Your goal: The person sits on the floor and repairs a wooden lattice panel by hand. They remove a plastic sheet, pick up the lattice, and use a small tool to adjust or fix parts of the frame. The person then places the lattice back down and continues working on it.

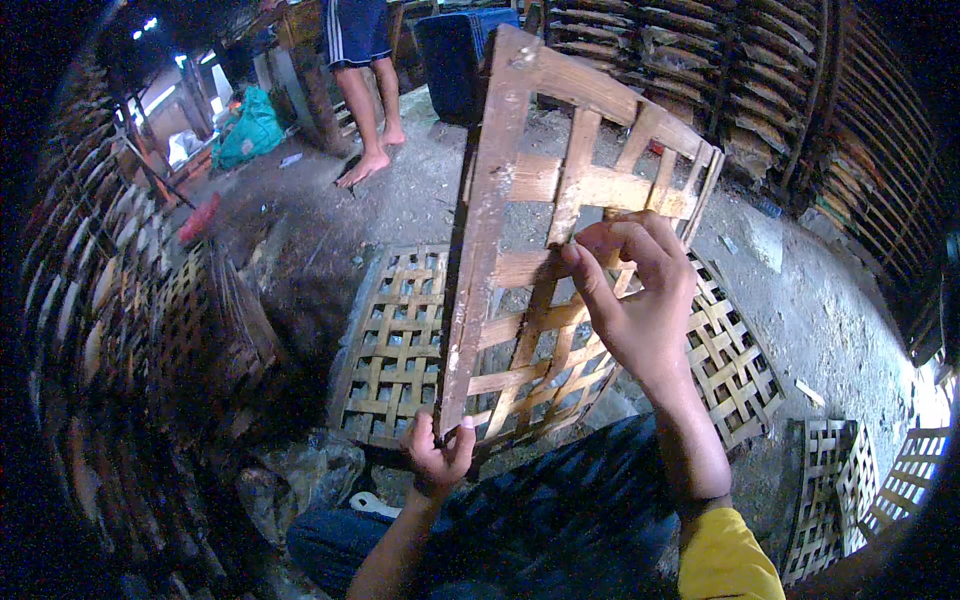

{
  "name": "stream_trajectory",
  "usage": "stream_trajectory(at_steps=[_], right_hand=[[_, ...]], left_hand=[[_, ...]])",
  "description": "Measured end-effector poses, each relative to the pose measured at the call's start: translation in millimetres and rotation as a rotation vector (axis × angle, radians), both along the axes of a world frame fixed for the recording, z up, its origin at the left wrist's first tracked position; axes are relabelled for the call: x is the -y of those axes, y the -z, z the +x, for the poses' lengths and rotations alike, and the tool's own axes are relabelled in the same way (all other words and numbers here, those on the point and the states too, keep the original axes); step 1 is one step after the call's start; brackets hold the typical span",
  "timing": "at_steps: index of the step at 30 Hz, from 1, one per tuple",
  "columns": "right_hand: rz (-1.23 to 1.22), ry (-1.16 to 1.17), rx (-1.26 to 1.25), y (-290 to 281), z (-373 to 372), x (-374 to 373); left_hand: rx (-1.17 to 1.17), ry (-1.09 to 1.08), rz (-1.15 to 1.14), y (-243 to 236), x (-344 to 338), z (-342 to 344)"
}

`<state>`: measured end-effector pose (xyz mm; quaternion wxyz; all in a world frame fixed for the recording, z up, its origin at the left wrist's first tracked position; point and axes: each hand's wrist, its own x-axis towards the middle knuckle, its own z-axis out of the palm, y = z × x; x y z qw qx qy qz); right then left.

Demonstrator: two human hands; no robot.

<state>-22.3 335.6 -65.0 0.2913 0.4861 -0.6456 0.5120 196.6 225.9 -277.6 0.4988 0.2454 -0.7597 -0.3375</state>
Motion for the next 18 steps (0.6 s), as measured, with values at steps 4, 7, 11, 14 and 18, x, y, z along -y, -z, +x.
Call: stream_trajectory(at_steps=[4,7,11,14,18], right_hand=[[0.03,0.031,0.078,-5.0,2.1,-4.1],[0.042,-0.03,0.163,-4.1,1.9,-8.4],[0.084,-0.021,0.152,-3.0,6.3,-8.8],[0.088,0.039,-0.027,2.9,1.0,-6.6],[-0.064,-0.046,0.198,14.3,-11.7,1.1]], left_hand=[[-0.015,0.043,0.083,-3.3,-7.4,-2.1],[0.003,0.043,0.076,-5.2,-10.9,-1.9],[-0.038,0.04,0.041,6.3,-3.9,0.4],[-0.045,0.047,0.057,3.7,-4.4,-3.7],[-0.042,0.054,0.127,-0.2,-4.1,-2.3]])
